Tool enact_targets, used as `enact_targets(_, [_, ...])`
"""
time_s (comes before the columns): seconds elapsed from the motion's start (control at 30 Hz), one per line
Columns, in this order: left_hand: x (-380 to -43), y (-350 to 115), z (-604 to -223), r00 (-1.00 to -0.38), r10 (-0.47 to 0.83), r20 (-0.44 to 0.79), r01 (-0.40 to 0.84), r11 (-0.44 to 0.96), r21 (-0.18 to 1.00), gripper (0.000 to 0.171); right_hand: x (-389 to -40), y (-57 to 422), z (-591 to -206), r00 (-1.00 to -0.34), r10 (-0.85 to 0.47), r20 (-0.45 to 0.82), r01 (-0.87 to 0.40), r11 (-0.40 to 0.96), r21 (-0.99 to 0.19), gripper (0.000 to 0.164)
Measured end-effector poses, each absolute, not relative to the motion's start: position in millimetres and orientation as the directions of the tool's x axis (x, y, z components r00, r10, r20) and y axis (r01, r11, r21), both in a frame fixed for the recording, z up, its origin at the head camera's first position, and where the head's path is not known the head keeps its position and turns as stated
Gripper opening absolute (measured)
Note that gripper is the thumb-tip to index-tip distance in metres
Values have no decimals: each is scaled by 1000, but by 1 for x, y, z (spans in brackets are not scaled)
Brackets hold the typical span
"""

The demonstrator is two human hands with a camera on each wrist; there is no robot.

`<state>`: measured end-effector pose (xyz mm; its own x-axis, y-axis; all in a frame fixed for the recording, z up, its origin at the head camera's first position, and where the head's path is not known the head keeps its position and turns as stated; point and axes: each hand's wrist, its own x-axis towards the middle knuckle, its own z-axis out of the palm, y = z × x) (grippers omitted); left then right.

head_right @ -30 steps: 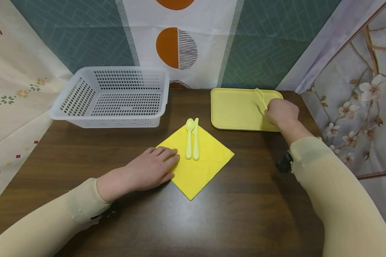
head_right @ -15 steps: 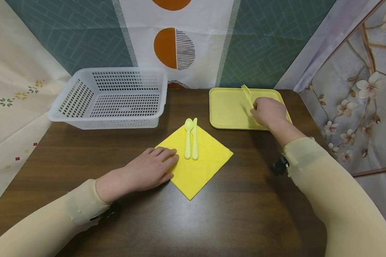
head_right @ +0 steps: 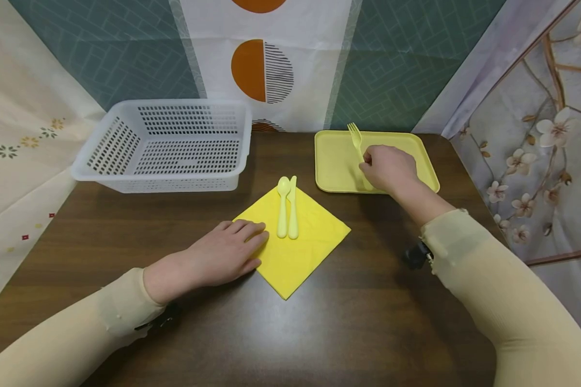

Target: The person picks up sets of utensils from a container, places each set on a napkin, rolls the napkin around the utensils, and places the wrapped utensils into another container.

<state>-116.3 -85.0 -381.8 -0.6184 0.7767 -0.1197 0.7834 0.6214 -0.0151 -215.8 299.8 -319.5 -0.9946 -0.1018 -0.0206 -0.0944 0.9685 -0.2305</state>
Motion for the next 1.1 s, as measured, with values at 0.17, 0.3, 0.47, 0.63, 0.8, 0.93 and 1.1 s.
enact_targets(0.17, [-116,-85,-381,-617,779,-116,785,619,-18,57,-210,286,-317,-991,-129,-32,-116,957,-265,25])
enact_targets(0.3, [-116,-85,-381,-614,782,-108,788,615,-23,57,-204,271,-313,-986,-164,-42,-142,937,-319,24])
enact_targets(0.47, [-117,-86,-381,-612,784,-103,790,613,-27,56,-193,248,-310,-976,-206,-75,-164,911,-378,22])
enact_targets(0.63, [-116,-86,-382,-616,780,-111,786,617,-26,57,-188,232,-311,-967,-234,-99,-180,906,-383,20])
enact_targets(0.8, [-116,-85,-382,-618,777,-117,784,621,-20,57,-185,227,-313,-965,-236,-119,-172,902,-396,20])
enact_targets(0.93, [-116,-85,-381,-619,776,-120,783,622,-19,58,-184,227,-314,-960,-243,-140,-163,889,-428,20])
enact_targets(1.1, [-115,-86,-381,-620,776,-116,782,623,-21,57,-183,224,-318,-947,-270,-173,-164,871,-463,20])
